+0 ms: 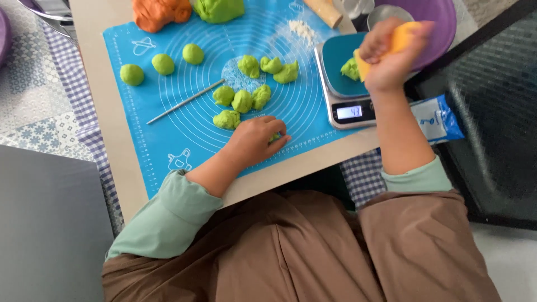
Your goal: Shaping green dough into small, uniform spheres and weighing them on a digital scale for consistency.
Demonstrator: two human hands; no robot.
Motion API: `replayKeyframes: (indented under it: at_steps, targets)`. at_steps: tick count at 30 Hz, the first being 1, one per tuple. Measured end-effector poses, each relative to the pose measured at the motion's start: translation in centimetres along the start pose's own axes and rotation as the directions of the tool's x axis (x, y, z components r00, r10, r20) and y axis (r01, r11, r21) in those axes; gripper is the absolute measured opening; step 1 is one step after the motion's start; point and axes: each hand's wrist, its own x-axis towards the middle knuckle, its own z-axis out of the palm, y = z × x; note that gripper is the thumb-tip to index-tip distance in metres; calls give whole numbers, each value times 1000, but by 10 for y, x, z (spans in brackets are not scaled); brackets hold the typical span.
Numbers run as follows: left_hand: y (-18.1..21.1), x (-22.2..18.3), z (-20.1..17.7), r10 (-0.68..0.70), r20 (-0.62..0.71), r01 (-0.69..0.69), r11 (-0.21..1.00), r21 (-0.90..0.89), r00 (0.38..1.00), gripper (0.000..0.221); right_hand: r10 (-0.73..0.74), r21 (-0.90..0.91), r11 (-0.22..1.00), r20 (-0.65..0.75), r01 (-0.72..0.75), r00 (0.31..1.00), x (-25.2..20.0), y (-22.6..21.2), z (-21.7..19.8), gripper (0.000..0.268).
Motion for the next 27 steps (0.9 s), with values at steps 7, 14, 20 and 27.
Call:
replayKeyframes:
  at_steps: [7,14,20,27]
  targets:
    - [-5,-1,8,-11,0,11,1000,-6,1000,23,1,-217,976,0,-1,1000,4,21,-5,60]
    - [-4,-1,7,-4,-28,3,1000,-14,1000,21,57,-253,966,-15,-59,998,2,35,-3,59]
    - [-6,-1,9,2,-38,-3,1000,-5,999,21,74,-252,966,65,-56,995,-1,38,-2,62]
    - [-5,-1,9,-23,-11,23,1000,6,1000,19,136,-382,923,194,-53,971,1,38,4,61]
